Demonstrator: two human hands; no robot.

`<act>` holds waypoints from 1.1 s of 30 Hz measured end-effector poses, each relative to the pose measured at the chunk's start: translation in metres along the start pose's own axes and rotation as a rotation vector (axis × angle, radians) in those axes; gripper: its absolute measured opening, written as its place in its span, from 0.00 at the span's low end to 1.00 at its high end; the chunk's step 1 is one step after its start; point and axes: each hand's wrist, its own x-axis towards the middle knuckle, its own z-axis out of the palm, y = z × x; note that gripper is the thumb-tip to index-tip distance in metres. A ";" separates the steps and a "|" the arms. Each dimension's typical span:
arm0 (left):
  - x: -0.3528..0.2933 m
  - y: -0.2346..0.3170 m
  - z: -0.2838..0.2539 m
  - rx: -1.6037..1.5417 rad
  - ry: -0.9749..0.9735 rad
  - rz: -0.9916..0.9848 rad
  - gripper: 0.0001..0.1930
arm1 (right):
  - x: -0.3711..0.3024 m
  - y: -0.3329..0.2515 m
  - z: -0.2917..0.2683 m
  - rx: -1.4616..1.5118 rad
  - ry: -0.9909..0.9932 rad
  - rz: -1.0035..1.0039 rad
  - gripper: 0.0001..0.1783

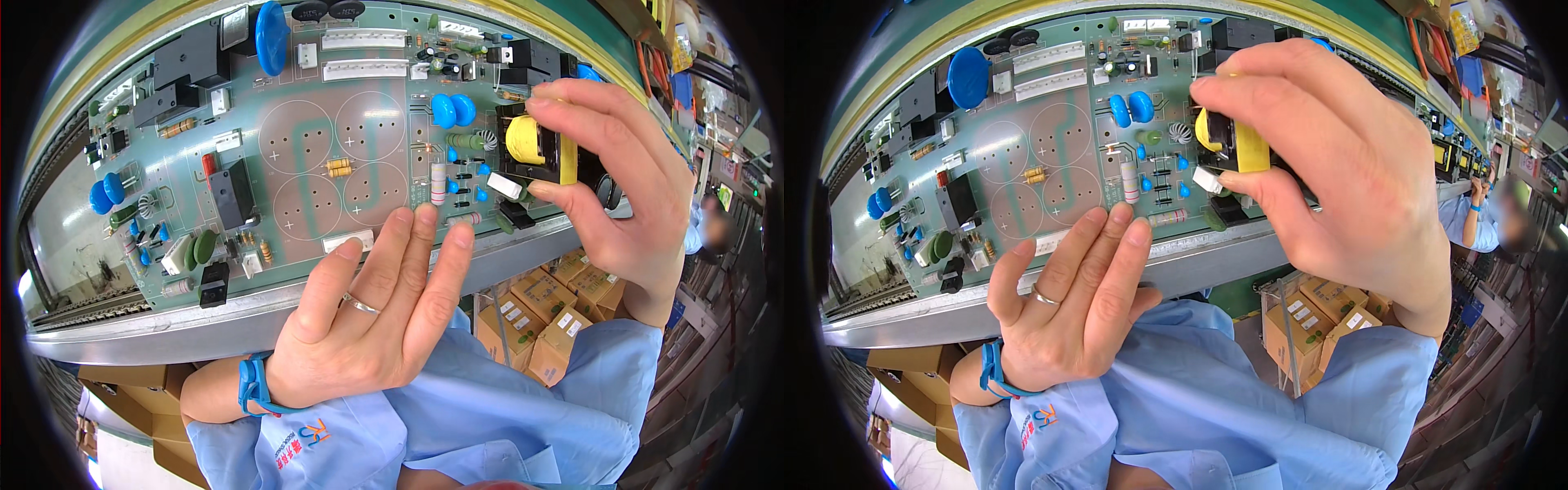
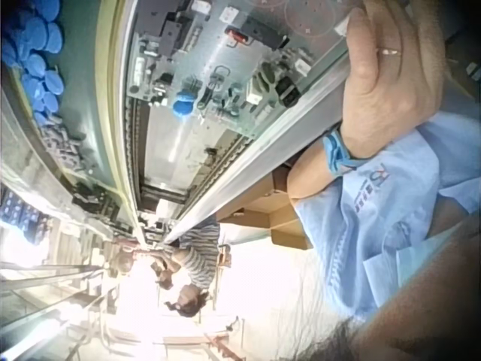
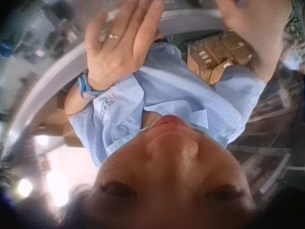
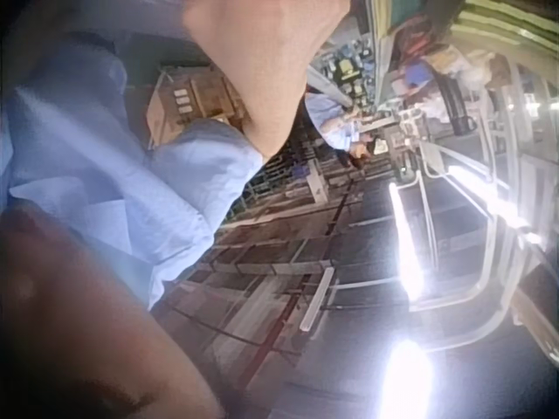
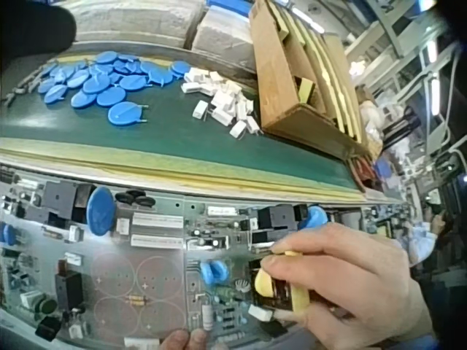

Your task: Manually place electronic components including capacitors and transformers onto a printed circuit board on an assembly line.

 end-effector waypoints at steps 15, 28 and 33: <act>0.001 0.003 0.001 -0.063 0.005 -0.061 0.22 | -0.006 0.007 0.002 0.149 0.035 0.091 0.27; 0.001 0.005 0.001 -0.050 0.007 -0.068 0.22 | 0.000 -0.002 0.000 0.050 0.022 0.052 0.26; 0.002 0.006 0.002 -0.069 0.006 -0.064 0.24 | 0.003 0.007 -0.002 0.058 0.034 -0.070 0.25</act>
